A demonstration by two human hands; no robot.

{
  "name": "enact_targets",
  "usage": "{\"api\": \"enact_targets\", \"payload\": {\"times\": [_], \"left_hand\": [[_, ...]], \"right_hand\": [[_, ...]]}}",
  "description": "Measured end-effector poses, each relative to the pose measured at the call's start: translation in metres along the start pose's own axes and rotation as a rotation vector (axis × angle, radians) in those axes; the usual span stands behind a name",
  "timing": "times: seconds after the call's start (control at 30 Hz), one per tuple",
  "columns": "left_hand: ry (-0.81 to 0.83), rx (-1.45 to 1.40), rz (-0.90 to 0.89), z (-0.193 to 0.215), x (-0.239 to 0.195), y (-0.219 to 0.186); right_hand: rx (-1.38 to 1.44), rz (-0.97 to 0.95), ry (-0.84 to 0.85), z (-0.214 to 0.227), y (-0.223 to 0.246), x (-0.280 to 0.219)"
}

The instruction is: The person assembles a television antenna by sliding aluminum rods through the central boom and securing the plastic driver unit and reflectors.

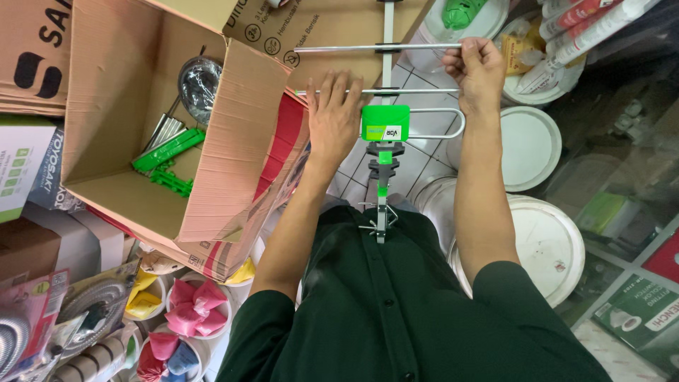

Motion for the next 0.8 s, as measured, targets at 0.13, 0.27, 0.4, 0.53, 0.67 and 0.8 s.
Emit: {"api": "enact_targets", "payload": {"times": [0.13, 0.27, 0.4, 0.53, 0.67, 0.8], "left_hand": [[-0.003, -0.003, 0.003, 0.001, 0.001, 0.000], [0.008, -0.028, 0.005, -0.001, 0.000, 0.002], [0.005, -0.026, 0.003, -0.004, -0.001, 0.003], [0.025, 0.006, 0.002, -0.009, -0.002, 0.006], [0.040, -0.012, 0.018, -0.013, -0.002, 0.004], [0.060, 0.001, 0.013, -0.009, -0.004, 0.004]], "right_hand": [[-0.008, 0.015, -0.012, 0.000, 0.000, -0.001], [0.008, 0.030, -0.013, -0.005, 0.006, -0.002], [-0.054, -0.045, -0.001, -0.008, 0.023, -0.008], [-0.281, -0.165, 0.121, 0.004, 0.034, -0.044], [-0.307, -0.092, 0.127, 0.007, 0.031, -0.065], [-0.265, -0.052, 0.095, 0.006, 0.029, -0.069]]}}
Point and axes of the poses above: each hand's wrist, its own x-axis towards the middle knuckle, its own z-axis out of the back of the hand, y = z × x, the point moved 5 cm from there along x, towards the middle knuckle, and after that the axes turned 14 degrees about z, right-handed, at the moved point
